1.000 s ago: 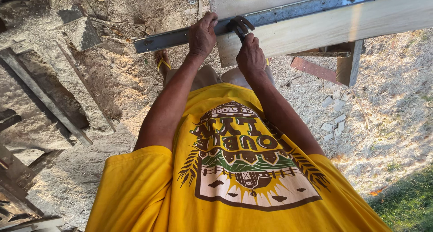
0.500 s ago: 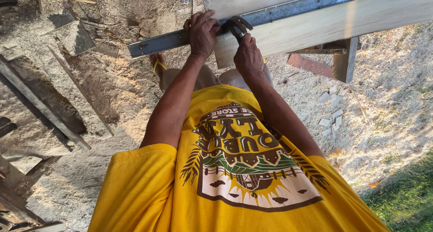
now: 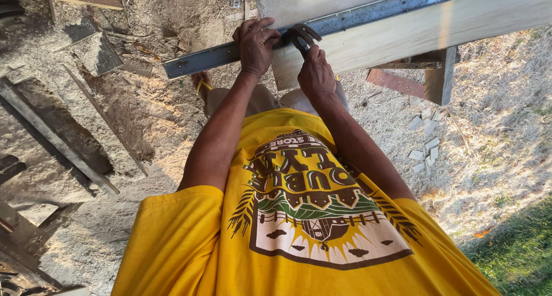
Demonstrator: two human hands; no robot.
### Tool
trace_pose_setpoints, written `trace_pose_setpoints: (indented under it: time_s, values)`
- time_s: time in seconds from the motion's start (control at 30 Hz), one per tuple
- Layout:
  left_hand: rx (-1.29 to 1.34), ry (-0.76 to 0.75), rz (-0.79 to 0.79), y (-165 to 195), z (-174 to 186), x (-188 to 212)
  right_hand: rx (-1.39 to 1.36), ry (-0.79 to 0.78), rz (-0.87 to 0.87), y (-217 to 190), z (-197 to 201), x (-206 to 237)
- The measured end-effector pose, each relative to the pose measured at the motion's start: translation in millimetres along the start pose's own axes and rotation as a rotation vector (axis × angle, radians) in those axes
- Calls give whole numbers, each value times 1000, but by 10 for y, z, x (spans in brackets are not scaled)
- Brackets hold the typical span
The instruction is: The person positions a metal angle bar on a plywood sheet and hammers nails along it, then uses a tape measure to take measurements and marks the plywood with a pencil. A hand saw rests on the work surface nearby.
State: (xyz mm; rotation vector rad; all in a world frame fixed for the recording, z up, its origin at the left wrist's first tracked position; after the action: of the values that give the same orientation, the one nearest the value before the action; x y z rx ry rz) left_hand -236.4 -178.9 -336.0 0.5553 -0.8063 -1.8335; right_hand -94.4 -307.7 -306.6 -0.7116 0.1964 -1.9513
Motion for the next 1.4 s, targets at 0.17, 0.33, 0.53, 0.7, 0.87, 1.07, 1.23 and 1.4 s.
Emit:
trace_pose_setpoints:
  time_s: [0.17, 0.33, 0.53, 0.7, 0.87, 1.07, 1.23, 1.4]
  values:
    - [-18, 19, -18, -2, -40, -8, -13, 3, -8, 50, -12, -33]
    - [-61, 20, -68, 16, -47, -5, -13, 0, -2, 73, -8, -42]
    - [-129, 50, -136, 133, -32, 55, -11, 0, -2, 70, 24, -38]
    - [-151, 60, -165, 178, -40, 68, -8, 9, 10, 96, 29, -42]
    - [-83, 10, -145, 135, -50, 18, -18, 35, 39, 151, 18, -68]
    - [-59, -32, -109, 101, -76, -8, -19, 69, 57, 194, 7, -92]
    - [-38, -54, -90, 92, -81, -24, 5, 88, 107, 184, 57, -88]
    - [-25, -61, -57, 99, -92, -32, -21, 143, 154, 162, 151, -27]
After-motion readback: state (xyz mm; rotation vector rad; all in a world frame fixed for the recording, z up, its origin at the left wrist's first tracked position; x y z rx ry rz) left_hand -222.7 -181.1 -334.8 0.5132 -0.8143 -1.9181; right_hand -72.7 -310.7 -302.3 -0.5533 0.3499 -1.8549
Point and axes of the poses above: each hand's wrist, its own x-axis away from the middle knuckle, its own z-axis out of the back of the hand, y = z × x, the point moved 5 cm from there along -x, towards the middle knuckle, and after that the axes turned 12 degrees about z, right-handed, at the moved point
